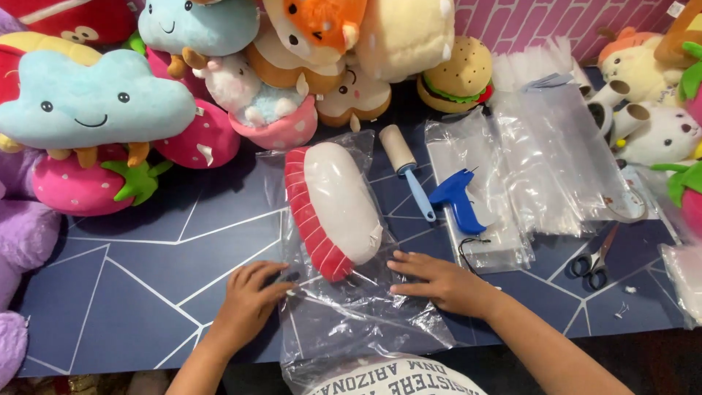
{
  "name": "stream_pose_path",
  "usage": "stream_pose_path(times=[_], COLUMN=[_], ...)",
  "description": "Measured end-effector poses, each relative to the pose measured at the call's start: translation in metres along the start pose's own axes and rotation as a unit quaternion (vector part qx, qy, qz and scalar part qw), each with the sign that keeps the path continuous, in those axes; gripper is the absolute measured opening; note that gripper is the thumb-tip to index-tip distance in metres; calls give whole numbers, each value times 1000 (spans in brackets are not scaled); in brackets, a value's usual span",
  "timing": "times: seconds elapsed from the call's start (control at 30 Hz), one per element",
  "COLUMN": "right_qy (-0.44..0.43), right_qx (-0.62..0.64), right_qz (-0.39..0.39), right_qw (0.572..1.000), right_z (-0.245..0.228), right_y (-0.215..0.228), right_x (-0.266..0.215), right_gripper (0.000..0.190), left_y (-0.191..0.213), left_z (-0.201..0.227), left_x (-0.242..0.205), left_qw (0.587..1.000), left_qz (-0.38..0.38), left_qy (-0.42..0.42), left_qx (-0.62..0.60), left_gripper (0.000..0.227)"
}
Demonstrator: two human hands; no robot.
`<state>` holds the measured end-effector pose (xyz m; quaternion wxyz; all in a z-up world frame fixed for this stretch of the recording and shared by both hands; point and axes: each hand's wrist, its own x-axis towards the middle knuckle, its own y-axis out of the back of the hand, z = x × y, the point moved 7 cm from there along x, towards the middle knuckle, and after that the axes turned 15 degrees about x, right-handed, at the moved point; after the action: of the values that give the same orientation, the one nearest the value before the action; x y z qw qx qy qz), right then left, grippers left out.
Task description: The person places a sushi-themed stuffed toy into a plastic bag, seals the bag by hand, and then uses a lint roller on the work surface.
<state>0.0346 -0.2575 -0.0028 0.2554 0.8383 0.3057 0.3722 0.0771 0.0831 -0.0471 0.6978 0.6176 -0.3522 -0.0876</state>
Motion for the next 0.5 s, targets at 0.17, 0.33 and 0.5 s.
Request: stream_pose_path(times=[0.17,0.33,0.5], right_qy=[-113,-341,-419], right_qx=[63,323,477], right_qz=[123,330,317], right_qw=[984,819,705], right_z=[24,107,151], right_y=[39,56,28], right_x=[-2,10,55], right_gripper=[38,43,66], left_y=[48,94,60], left_z=[0,39,126], left_x=[9,79,115], left_qw=[995,979,987], left_qz=[82,144,124], left_qy=[50,49,-96], left_qx=[-37,-136,32], left_gripper=[37,25,63])
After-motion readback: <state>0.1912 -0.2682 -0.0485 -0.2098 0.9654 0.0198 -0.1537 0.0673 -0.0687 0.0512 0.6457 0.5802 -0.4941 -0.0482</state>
